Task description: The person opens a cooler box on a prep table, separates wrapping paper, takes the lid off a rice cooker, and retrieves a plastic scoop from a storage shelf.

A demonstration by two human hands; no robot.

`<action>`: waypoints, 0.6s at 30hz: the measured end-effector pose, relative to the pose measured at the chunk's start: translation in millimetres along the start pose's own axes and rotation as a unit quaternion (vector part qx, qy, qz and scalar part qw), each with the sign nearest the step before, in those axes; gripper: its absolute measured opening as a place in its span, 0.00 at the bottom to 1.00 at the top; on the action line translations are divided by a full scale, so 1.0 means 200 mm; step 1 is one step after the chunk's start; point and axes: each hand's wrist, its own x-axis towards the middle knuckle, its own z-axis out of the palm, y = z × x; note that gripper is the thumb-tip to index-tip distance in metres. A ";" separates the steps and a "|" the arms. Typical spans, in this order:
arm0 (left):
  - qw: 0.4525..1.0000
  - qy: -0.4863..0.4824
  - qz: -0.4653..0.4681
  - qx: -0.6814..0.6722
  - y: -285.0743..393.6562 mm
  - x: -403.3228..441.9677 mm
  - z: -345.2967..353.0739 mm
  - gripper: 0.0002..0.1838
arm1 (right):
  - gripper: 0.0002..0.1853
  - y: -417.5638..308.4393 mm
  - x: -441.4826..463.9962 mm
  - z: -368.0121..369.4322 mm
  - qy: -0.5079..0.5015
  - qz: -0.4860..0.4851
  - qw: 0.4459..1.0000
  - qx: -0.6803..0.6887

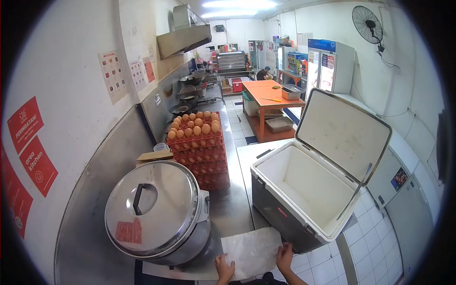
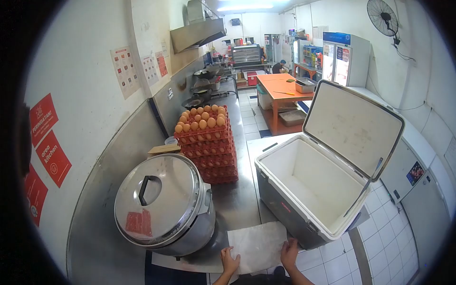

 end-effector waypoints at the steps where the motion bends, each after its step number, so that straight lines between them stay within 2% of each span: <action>1: 1.000 0.001 0.005 0.002 0.00 0.00 -0.01 0.32 | 0.11 -0.09 0.00 -0.02 0.005 -0.026 1.000 0.006; 5: 0.999 -0.015 0.035 -0.003 0.04 0.01 -0.06 0.31 | 0.12 -0.42 0.02 -0.16 -0.019 -0.083 0.992 -0.092; 7: 0.999 -0.012 0.030 0.035 0.07 -0.01 -0.08 0.32 | 0.11 -0.54 0.04 -0.21 0.033 -0.219 0.972 -0.075; 9: 0.997 -0.007 0.029 0.073 0.16 -0.01 -0.12 0.33 | 0.11 -0.64 0.02 -0.29 0.025 -0.205 0.976 -0.062; 11: 0.993 0.004 0.109 0.052 0.28 -0.01 -0.16 0.33 | 0.11 -0.71 -0.02 -0.41 0.021 -0.193 0.980 -0.047; 12: 0.992 0.000 0.114 0.054 0.36 -0.03 -0.17 0.33 | 0.12 -0.74 -0.05 -0.47 -0.006 -0.191 0.981 -0.024; 14: 0.970 -0.176 0.068 -0.155 0.52 -0.07 -0.17 0.37 | 0.14 -0.68 -0.10 -0.61 -0.050 -0.199 0.979 0.002; 15: 0.969 -0.180 0.073 -0.153 0.61 -0.11 -0.14 0.37 | 0.14 -0.67 -0.13 -0.70 -0.044 -0.197 0.979 0.003; 17: 0.933 -0.260 0.018 -0.248 0.78 -0.25 -0.05 0.43 | 0.11 -0.66 -0.21 -0.93 -0.087 -0.031 0.987 0.132; 18: 0.932 -0.266 0.022 -0.245 0.81 -0.33 0.04 0.43 | 0.11 -0.60 -0.24 -1.04 -0.080 -0.028 0.988 0.133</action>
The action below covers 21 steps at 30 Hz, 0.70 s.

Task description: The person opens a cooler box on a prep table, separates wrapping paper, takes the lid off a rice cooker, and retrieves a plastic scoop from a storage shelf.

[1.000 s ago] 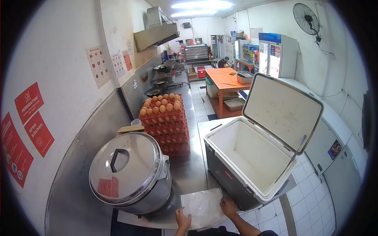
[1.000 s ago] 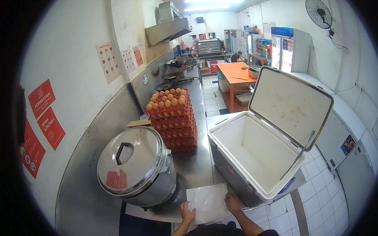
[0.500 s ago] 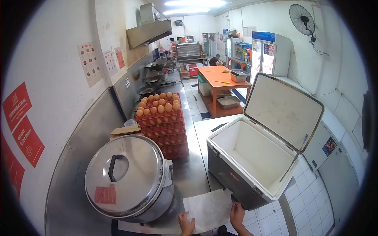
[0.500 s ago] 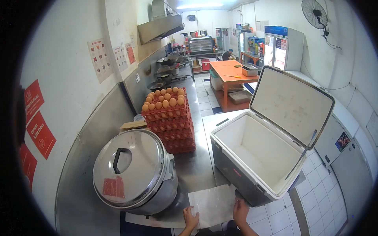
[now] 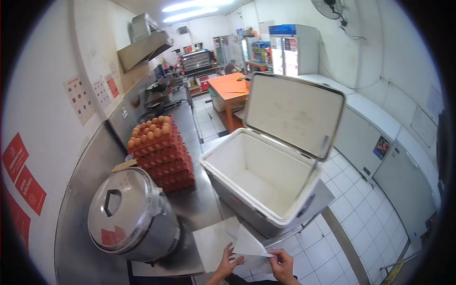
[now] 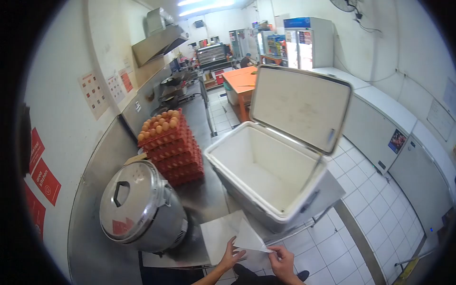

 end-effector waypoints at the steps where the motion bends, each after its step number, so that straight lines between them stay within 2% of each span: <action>1: 0.994 -0.039 -0.052 -0.085 -0.04 -0.01 0.14 0.41 | 0.10 0.06 -0.06 -0.12 0.029 0.047 0.995 0.081; 2: 0.977 -0.079 -0.107 -0.168 -0.07 -0.04 0.29 0.38 | 0.09 0.12 -0.12 -0.26 0.058 0.094 0.981 0.159; 3: 0.977 -0.089 -0.101 -0.166 0.01 -0.04 0.47 0.38 | 0.09 0.18 -0.14 -0.42 0.069 0.088 0.981 0.159; 5: 0.905 -0.142 -0.303 -0.262 0.19 -0.17 0.75 0.37 | 0.13 0.31 -0.28 -0.72 0.130 0.117 0.960 0.218; 6: 0.862 -0.151 -0.395 -0.280 0.17 -0.18 0.90 0.31 | 0.10 0.33 -0.34 -0.91 0.115 0.179 0.960 0.180; 7: 0.864 -0.157 -0.399 -0.264 0.21 -0.19 1.05 0.31 | 0.10 0.34 -0.40 -1.06 0.129 0.182 0.956 0.189; 9: 0.879 -0.248 -0.323 -0.249 0.28 -0.22 1.37 0.30 | 0.11 0.34 -0.50 -1.34 0.201 0.185 0.948 0.165; 11: 0.892 -0.258 -0.302 -0.216 0.30 -0.19 1.64 0.30 | 0.11 0.33 -0.59 -1.56 0.251 0.196 0.934 0.160; 12: 0.912 -0.287 -0.250 -0.151 0.33 -0.15 1.74 0.29 | 0.12 0.34 -0.62 -1.64 0.295 0.204 0.920 0.159; 13: 0.925 -0.313 -0.198 -0.084 0.36 -0.13 1.82 0.29 | 0.12 0.37 -0.64 -1.72 0.295 0.204 0.919 0.161; 16: 0.928 -0.306 -0.213 0.001 0.50 -0.03 2.06 0.27 | 0.15 0.52 -0.67 -1.94 0.322 0.244 0.895 0.190; 18: 0.923 -0.334 -0.191 0.009 0.59 0.05 2.19 0.27 | 0.20 0.65 -0.63 -2.07 0.348 0.289 0.884 0.117; 19: 0.917 -0.363 -0.165 0.016 0.61 0.09 2.26 0.26 | 0.20 0.64 -0.58 -2.14 0.345 0.293 0.884 0.114; 21: 0.911 -0.375 -0.170 -0.006 0.60 0.22 2.42 0.25 | 0.14 0.57 -0.44 -2.29 0.337 0.253 0.890 0.174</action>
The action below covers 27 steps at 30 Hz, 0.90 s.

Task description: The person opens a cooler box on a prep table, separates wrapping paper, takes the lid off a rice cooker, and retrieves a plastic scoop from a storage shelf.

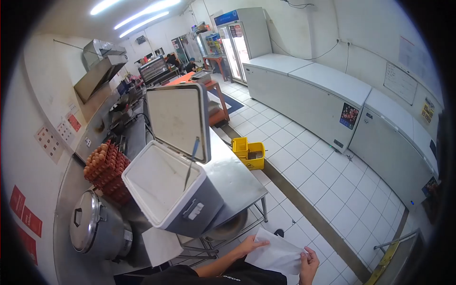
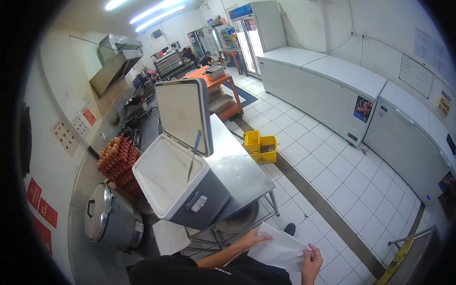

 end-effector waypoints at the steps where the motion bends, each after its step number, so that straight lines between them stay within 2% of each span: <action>1: 1.000 -0.018 0.006 -0.017 0.03 0.10 0.02 0.24 | 0.14 0.00 0.10 -0.03 -0.001 0.002 1.000 -0.006; 5: 0.998 0.015 0.004 -0.057 0.23 0.55 0.16 0.22 | 0.11 0.00 0.60 -0.12 0.010 -0.061 0.996 -0.071; 7: 0.996 0.037 0.084 -0.002 0.32 0.83 0.21 0.20 | 0.09 -0.08 0.86 -0.14 0.031 -0.087 0.990 -0.110; 9: 0.994 0.025 0.102 0.014 0.58 1.03 0.26 0.20 | 0.09 -0.17 1.11 -0.14 0.100 -0.089 0.984 -0.116; 11: 0.992 0.019 0.119 0.030 0.83 1.20 0.28 0.19 | 0.09 -0.28 1.35 -0.14 0.118 -0.096 0.979 -0.135; 13: 0.975 0.048 0.206 0.073 1.05 1.36 0.29 0.19 | 0.09 -0.39 1.59 -0.11 0.156 -0.114 0.969 -0.152; 14: 0.976 0.049 0.202 0.071 1.12 1.45 0.29 0.19 | 0.09 -0.44 1.70 -0.10 0.155 -0.111 0.969 -0.154; 16: 0.973 0.015 0.212 0.091 1.24 1.66 0.27 0.18 | 0.07 -0.53 1.89 -0.05 0.197 -0.108 0.971 -0.081; 19: 0.963 0.009 0.250 0.101 1.40 1.90 0.26 0.18 | 0.06 -0.55 2.19 -0.03 0.178 -0.065 0.982 -0.020; 20: 0.963 0.013 0.248 0.100 1.43 1.98 0.24 0.18 | 0.06 -0.56 2.28 -0.02 0.175 -0.063 0.982 -0.021; 22: 0.965 -0.011 0.255 0.062 1.52 2.15 0.20 0.19 | 0.07 -0.62 2.44 0.04 0.130 0.039 0.989 0.059; 23: 0.965 -0.006 0.255 0.061 1.55 2.22 0.18 0.19 | 0.07 -0.64 2.54 0.04 0.125 0.041 0.990 0.058; 25: 0.989 -0.001 0.149 0.009 1.68 2.34 0.15 0.19 | 0.08 -0.67 2.76 0.06 0.083 0.071 0.994 0.020; 27: 0.993 0.042 0.114 0.006 1.79 2.48 0.13 0.20 | 0.08 -0.73 2.97 0.10 0.063 0.061 0.995 0.038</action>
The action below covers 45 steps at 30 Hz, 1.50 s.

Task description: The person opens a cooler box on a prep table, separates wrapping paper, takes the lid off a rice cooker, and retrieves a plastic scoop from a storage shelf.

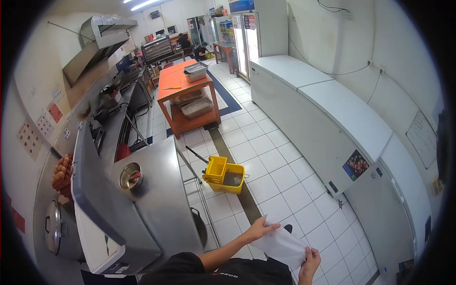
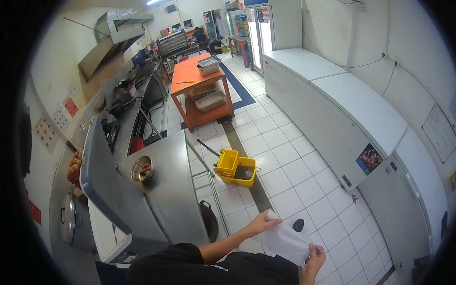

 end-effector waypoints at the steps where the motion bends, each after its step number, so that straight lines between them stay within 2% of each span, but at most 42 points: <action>1: 0.999 0.037 -0.037 0.004 0.03 0.09 0.00 0.21 | 0.08 -0.04 0.09 0.04 -0.015 -0.009 1.000 0.019; 4: 0.997 0.066 -0.017 -0.031 0.09 0.40 0.02 0.21 | 0.08 -0.22 0.41 0.16 -0.030 0.019 0.999 0.032; 7: 0.992 0.125 -0.015 0.024 0.23 0.74 -0.04 0.19 | 0.07 -0.33 0.86 0.31 -0.089 -0.014 0.995 0.036; 8: 0.989 0.143 -0.018 0.030 0.26 0.86 -0.07 0.18 | 0.08 -0.47 0.95 0.42 -0.094 0.019 0.994 0.045; 9: 0.977 0.196 0.063 0.052 0.35 0.94 -0.07 0.16 | 0.08 -0.56 1.08 0.52 -0.108 0.010 0.993 0.039; 11: 0.961 0.253 0.104 0.030 0.57 1.07 -0.07 0.16 | 0.07 -0.75 1.31 0.67 -0.180 -0.004 0.983 0.025; 12: 0.962 0.259 0.084 0.028 0.59 1.17 -0.13 0.16 | 0.07 -0.83 1.41 0.77 -0.185 -0.006 0.982 0.029; 13: 0.962 0.265 0.051 -0.034 0.71 1.21 -0.11 0.16 | 0.07 -0.94 1.49 0.86 -0.207 -0.028 0.978 0.020; 14: 0.955 0.279 0.032 -0.094 0.84 1.26 -0.11 0.16 | 0.07 -1.03 1.55 0.95 -0.209 -0.010 0.977 0.032; 15: 0.956 0.277 0.025 -0.095 0.84 1.34 -0.15 0.16 | 0.08 -1.09 1.63 1.04 -0.218 0.005 0.975 0.045; 16: 0.949 0.289 0.079 -0.098 0.85 1.42 -0.20 0.16 | 0.08 -1.12 1.72 1.11 -0.218 0.009 0.975 0.041; 17: 0.938 0.302 0.134 -0.101 0.86 1.51 -0.24 0.15 | 0.09 -1.14 1.81 1.18 -0.232 0.016 0.972 0.045; 20: 0.919 0.347 0.164 -0.087 0.90 1.77 -0.36 0.16 | 0.14 -1.23 2.04 1.42 -0.255 0.033 0.965 0.053; 23: 0.907 0.370 0.174 -0.105 0.97 2.05 -0.49 0.14 | 0.20 -1.21 2.32 1.65 -0.246 0.053 0.967 0.043; 24: 0.910 0.375 0.149 -0.092 0.96 2.14 -0.55 0.14 | 0.23 -1.21 2.43 1.75 -0.238 0.058 0.969 0.028; 25: 0.907 0.391 0.134 -0.075 0.93 2.22 -0.64 0.14 | 0.23 -1.25 2.49 1.84 -0.274 0.090 0.957 0.032; 26: 0.907 0.391 0.148 -0.057 0.90 2.32 -0.73 0.14 | 0.24 -1.31 2.54 1.95 -0.322 0.117 0.939 0.037; 28: 0.914 0.375 0.143 -0.051 0.87 2.52 -0.90 0.15 | 0.24 -1.44 2.59 2.20 -0.305 0.011 0.940 -0.154; 29: 0.926 0.353 0.118 -0.066 0.90 2.62 -0.99 0.16 | 0.21 -1.40 2.74 2.29 -0.338 0.020 0.931 -0.132; 31: 0.929 0.325 0.133 -0.118 1.01 2.81 -1.15 0.17 | 0.17 -1.35 2.97 2.50 -0.377 0.023 0.918 -0.116; 33: 0.928 0.314 0.143 -0.141 1.03 3.01 -1.33 0.17 | 0.10 -1.38 3.14 2.72 -0.338 0.103 0.933 -0.064; 38: 0.937 0.267 0.133 -0.182 1.24 3.38 -1.73 0.17 | 0.05 -1.37 3.44 3.20 -0.339 0.108 0.934 -0.029; 40: 0.940 0.283 0.126 -0.145 1.36 3.50 -1.89 0.18 | 0.08 -1.35 3.55 3.39 -0.344 0.112 0.932 -0.011; 42: 0.941 0.298 0.116 -0.110 1.44 3.63 -2.06 0.19 | 0.16 -1.32 3.67 3.58 -0.374 0.082 0.923 0.031; 44: 0.936 0.317 0.133 -0.075 1.49 3.76 -2.21 0.27 | 0.19 -1.41 3.68 3.83 -0.364 0.098 0.926 0.027; 45: 0.934 0.321 0.134 -0.077 1.51 3.83 -2.28 0.27 | 0.22 -1.45 3.70 3.94 -0.352 0.112 0.929 0.026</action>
